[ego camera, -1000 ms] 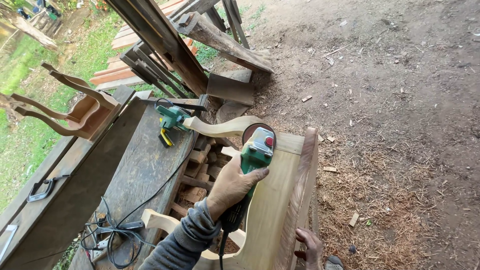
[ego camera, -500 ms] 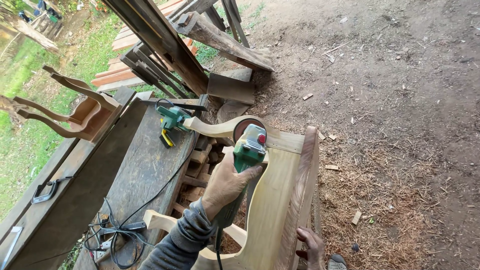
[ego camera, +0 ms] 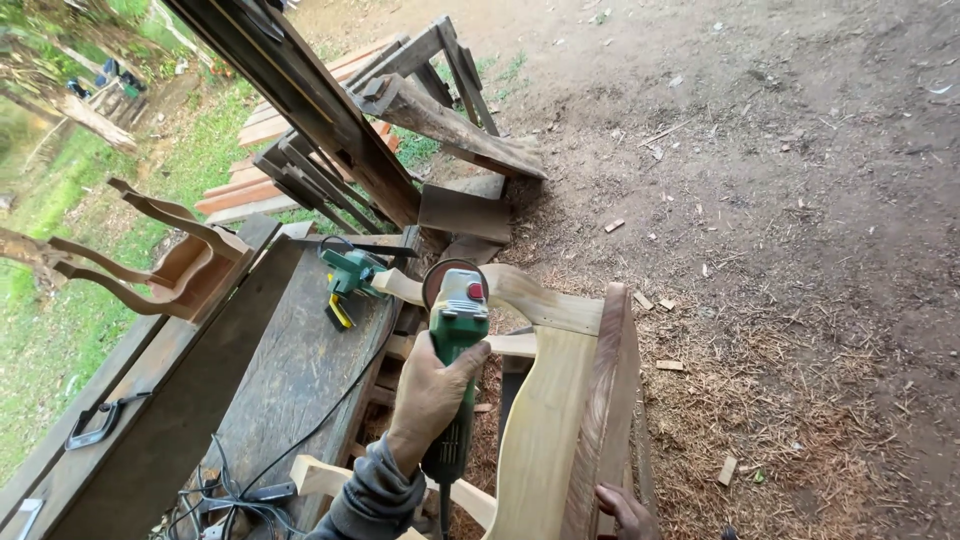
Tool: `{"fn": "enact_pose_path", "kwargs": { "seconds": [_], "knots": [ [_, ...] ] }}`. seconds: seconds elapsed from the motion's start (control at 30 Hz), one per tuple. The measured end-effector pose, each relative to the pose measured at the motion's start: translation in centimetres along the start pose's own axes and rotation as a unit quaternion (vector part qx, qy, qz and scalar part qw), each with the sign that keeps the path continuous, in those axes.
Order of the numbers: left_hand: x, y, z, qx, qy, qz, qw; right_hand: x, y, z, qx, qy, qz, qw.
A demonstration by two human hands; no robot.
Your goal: Sand the wooden legs and undercarriage of a table using an angle grinder.
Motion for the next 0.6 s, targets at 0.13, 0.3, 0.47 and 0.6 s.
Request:
{"fn": "enact_pose_path", "kwargs": {
  "seconds": [0.13, 0.3, 0.47, 0.6],
  "knots": [
    [-1.8, -0.7, 0.7, -0.097, 0.137, -0.085, 0.982, 0.2, 0.1, 0.3, 0.043, -0.017, -0.064, 0.997],
    [-0.1, 0.4, 2.9, -0.187, 0.162, -0.103, 0.963, 0.0, -0.3, 0.2, -0.06, -0.007, 0.129, 0.99],
    [1.0, 0.4, 6.1, -0.257, 0.168, -0.091, 0.947, 2.4, 2.0, 1.9, 0.159, -0.22, 0.477, 0.836],
    [2.1, 0.6, 7.8, -0.285, 0.152, -0.092, 0.942, -0.4, 0.7, 1.2, 0.128, -0.225, 0.509, 0.821]
  ]
}}
Point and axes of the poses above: each hand's wrist, its own y-axis away from the middle knuckle, its own z-axis out of the palm, x = y × z, the point moved 6 cm from there along -y, towards the middle knuckle, and after that the axes turned 15 degrees about -z, right-handed, at the moved point
